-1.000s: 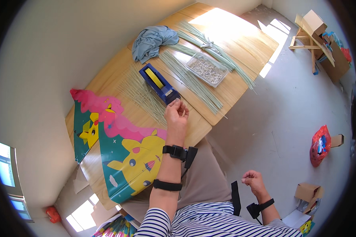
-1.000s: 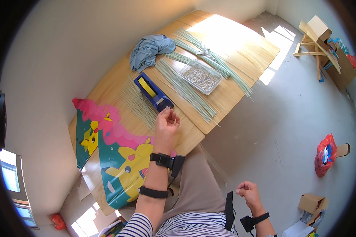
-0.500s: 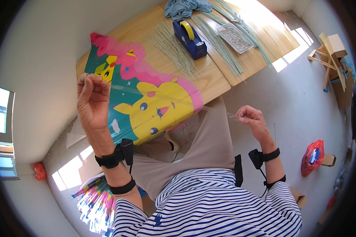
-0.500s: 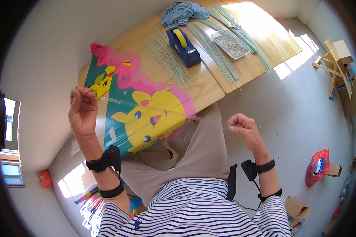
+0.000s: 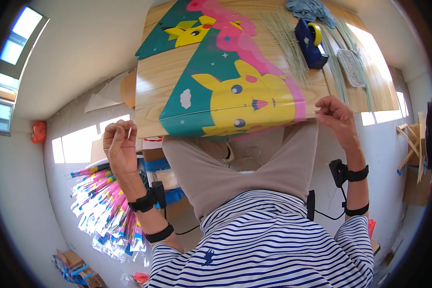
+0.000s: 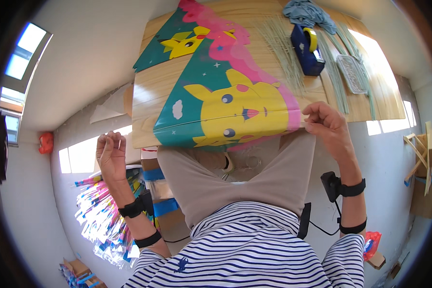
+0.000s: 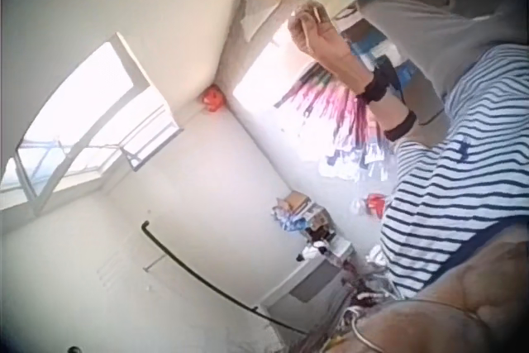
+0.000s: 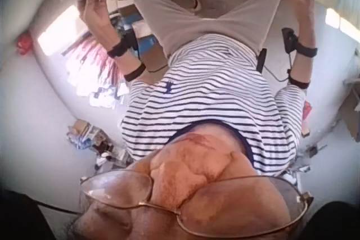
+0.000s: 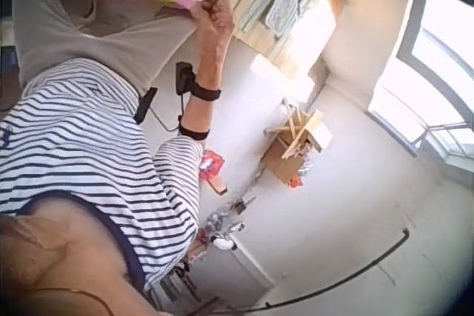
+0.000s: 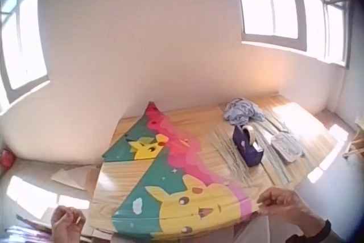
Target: The recorder is shown assembling a kite by attaching bamboo sticks to the kite's sail using tape and string.
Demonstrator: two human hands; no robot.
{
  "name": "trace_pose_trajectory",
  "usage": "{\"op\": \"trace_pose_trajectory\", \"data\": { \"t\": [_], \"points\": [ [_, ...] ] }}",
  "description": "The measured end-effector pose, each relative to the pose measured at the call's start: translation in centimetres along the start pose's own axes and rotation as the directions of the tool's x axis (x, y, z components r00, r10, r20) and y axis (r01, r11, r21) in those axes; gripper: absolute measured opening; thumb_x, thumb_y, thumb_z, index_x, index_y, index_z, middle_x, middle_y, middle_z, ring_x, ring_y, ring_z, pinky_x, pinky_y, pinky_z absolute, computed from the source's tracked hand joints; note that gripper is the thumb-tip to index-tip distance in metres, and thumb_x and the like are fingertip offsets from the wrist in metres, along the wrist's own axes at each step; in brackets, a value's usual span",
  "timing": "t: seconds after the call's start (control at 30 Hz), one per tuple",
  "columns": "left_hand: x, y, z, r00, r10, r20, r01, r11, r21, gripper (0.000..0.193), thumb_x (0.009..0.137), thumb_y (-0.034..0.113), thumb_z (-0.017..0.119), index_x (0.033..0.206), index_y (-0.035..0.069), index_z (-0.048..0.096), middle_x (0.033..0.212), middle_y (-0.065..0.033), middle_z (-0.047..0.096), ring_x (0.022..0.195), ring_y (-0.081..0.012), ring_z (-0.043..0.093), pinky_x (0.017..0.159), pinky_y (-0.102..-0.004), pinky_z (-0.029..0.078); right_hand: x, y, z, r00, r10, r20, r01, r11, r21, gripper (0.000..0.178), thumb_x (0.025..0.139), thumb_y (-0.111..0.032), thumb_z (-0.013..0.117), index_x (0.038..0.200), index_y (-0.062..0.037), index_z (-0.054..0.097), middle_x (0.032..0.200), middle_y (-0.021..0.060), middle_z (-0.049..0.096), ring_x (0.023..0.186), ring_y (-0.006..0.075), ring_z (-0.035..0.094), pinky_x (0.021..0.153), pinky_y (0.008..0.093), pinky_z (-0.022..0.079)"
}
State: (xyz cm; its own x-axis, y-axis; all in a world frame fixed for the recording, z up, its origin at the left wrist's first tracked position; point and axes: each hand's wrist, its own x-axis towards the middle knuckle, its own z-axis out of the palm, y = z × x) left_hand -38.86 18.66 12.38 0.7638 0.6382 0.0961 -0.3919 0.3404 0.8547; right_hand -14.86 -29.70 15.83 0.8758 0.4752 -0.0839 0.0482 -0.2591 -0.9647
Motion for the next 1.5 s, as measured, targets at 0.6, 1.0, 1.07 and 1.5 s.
{"op": "trace_pose_trajectory", "data": {
  "t": [0.6,1.0,1.07,1.5],
  "points": [
    [3.6,-4.3,-4.0,0.980,0.008,-0.199,0.090,0.872,0.480,0.012,0.085,-0.007,0.070,0.092,0.001,0.064,0.084,-0.0084,0.068,0.076,-0.0164,0.068,0.072,-0.0281,0.059,8.6,2.3,1.9,0.995,0.083,0.058,-0.076,0.992,-0.102,0.006,0.082,-0.003,0.066,0.087,-0.0051,0.064,0.076,-0.0047,0.057,0.071,0.0042,0.048,0.065,0.0214,0.036],
    [6.3,-8.0,-4.6,0.941,-0.144,-0.307,0.253,0.899,0.357,0.018,0.088,-0.009,0.064,0.102,0.001,0.061,0.090,-0.0067,0.065,0.076,-0.0153,0.068,0.073,-0.0298,0.063,10.9,5.2,2.8,0.986,0.160,0.047,-0.156,0.984,-0.088,0.009,0.084,0.001,0.065,0.090,-0.0048,0.064,0.080,-0.0038,0.060,0.074,0.0040,0.053,0.066,0.0197,0.039],
    [6.6,-8.3,-4.9,0.936,-0.177,-0.304,0.288,0.881,0.375,0.019,0.088,-0.009,0.063,0.103,0.002,0.059,0.090,-0.0065,0.064,0.077,-0.0159,0.068,0.074,-0.0305,0.064,11.1,5.4,2.7,0.982,0.178,0.059,-0.173,0.982,-0.081,0.009,0.085,0.002,0.064,0.091,-0.0045,0.063,0.082,-0.0029,0.059,0.076,0.0047,0.055,0.068,0.0192,0.042],
    [7.0,-9.9,-6.1,0.911,-0.261,-0.319,0.383,0.820,0.424,0.022,0.089,-0.009,0.061,0.108,0.001,0.057,0.089,-0.0074,0.062,0.075,-0.0181,0.068,0.075,-0.0341,0.065,11.5,5.9,2.8,0.979,0.196,0.051,-0.193,0.980,-0.048,0.008,0.084,-0.001,0.066,0.091,-0.0049,0.065,0.081,-0.0036,0.061,0.075,0.0040,0.055,0.069,0.0198,0.041]
  ]
}}
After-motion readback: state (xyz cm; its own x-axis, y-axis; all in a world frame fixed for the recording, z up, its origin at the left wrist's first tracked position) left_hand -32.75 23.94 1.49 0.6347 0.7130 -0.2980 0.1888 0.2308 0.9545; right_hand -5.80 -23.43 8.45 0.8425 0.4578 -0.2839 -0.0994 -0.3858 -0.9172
